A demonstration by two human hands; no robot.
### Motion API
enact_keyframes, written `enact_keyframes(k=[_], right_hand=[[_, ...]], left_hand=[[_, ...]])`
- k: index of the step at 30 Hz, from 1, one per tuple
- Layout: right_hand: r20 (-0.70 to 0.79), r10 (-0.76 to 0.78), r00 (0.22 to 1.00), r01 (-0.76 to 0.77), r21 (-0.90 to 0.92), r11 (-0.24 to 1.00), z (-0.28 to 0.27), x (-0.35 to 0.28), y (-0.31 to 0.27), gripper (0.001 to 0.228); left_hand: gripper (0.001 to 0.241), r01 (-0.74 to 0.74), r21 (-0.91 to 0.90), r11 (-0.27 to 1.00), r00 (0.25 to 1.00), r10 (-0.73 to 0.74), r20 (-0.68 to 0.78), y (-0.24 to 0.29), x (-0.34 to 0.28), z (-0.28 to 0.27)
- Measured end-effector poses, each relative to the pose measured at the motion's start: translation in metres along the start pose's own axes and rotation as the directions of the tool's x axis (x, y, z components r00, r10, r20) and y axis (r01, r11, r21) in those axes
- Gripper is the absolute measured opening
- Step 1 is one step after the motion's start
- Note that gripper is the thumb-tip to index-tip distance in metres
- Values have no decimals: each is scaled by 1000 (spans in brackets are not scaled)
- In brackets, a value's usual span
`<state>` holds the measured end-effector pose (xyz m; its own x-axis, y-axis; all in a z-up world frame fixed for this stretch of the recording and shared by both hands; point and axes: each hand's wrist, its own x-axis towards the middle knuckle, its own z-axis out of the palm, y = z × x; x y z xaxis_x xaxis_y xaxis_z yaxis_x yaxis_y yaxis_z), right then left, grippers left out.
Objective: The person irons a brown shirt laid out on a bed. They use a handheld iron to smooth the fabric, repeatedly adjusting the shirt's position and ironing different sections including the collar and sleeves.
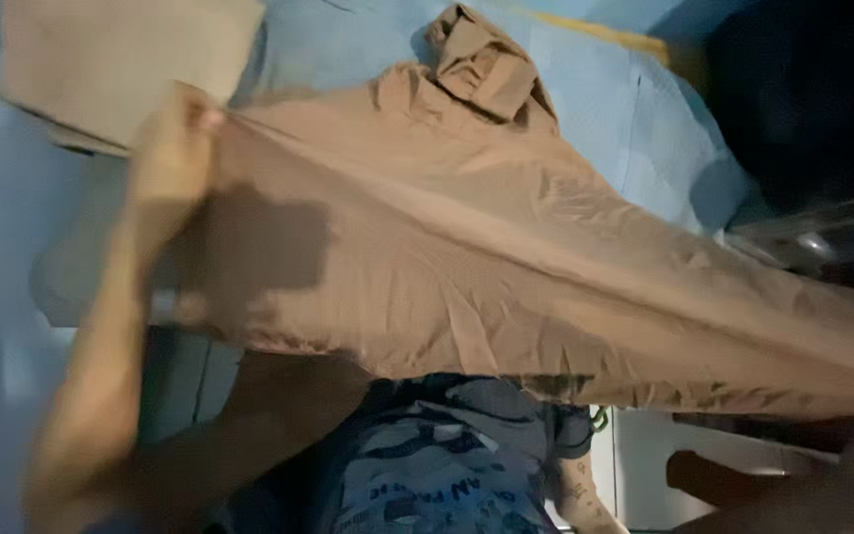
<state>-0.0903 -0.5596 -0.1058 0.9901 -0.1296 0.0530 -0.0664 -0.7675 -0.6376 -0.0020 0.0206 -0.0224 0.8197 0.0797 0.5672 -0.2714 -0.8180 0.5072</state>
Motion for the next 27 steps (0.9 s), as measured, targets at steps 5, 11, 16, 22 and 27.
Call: enact_keyframes(k=[5,11,16,22,27], right_hand=[[-7,2,1000,-2,-50,999,-30,24,16,41],[2,46,999,-45,-144,989,-71,39,28,47],[34,1,999,8,-259,966,-122,58,-11,52],[256,-447,857,506,-257,823,-139,65,-124,58],[375,-831,411,907,-78,413,-27,137,-232,64]], left_hand=[[44,358,-57,932,908,-361,-210,23,-32,-72],[17,556,-87,826,595,-324,735,12,-129,-150],[17,473,-52,879,265,-87,960,52,-145,-157],[35,266,-62,962,825,-194,531,110,-44,-70],[48,-17,479,878,951,-134,279,111,-10,55]])
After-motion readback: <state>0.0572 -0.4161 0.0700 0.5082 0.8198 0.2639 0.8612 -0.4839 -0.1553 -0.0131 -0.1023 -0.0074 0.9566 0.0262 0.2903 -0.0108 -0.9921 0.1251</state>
